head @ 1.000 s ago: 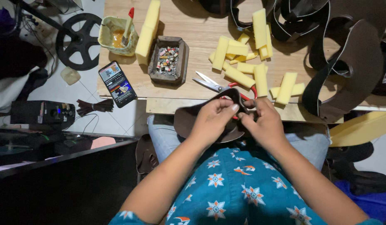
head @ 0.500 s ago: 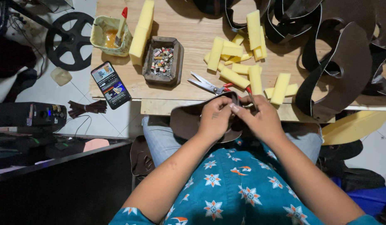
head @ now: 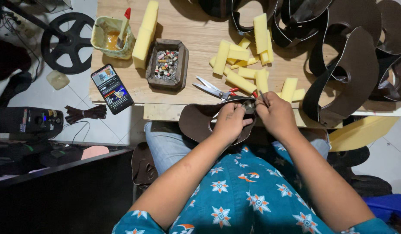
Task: The person cuts a yellow foam block into strips with red-handled scissors, then takes a brown shoe upper, pushes a foam strip inside it, and uses a thin metal rod to work the foam into place along the edges. They press and fold the upper over the foam and set the padded upper with a pile of similar uppers on the table.
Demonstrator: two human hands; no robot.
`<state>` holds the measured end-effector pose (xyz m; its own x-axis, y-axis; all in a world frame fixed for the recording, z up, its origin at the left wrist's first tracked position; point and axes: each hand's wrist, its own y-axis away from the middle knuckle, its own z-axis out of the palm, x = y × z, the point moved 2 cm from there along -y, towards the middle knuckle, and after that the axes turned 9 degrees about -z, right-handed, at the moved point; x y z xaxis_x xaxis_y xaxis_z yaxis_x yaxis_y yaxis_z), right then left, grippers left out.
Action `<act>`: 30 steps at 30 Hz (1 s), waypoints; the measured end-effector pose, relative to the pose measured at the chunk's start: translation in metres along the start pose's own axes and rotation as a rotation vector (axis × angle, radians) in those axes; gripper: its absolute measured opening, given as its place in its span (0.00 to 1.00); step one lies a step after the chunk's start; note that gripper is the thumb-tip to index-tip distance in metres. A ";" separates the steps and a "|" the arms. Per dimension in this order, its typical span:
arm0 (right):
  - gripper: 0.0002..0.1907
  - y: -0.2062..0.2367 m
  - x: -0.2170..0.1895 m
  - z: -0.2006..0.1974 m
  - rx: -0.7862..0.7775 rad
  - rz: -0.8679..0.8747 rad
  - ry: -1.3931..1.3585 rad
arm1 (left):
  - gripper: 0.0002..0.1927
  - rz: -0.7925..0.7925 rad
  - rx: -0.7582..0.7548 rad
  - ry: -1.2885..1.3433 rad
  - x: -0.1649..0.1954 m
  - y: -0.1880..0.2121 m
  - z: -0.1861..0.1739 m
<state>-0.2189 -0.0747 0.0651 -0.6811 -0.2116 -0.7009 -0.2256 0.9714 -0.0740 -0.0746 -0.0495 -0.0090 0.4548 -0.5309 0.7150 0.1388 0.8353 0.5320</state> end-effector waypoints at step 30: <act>0.08 0.037 -0.040 -0.049 0.125 -0.205 -0.129 | 0.07 0.008 -0.039 0.033 0.009 0.004 -0.011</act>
<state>-0.2336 -0.0354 0.1250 -0.5338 -0.3979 -0.7461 -0.2569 0.9170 -0.3053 -0.0600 -0.0494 -0.0056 0.4851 -0.5200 0.7031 0.1694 0.8447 0.5078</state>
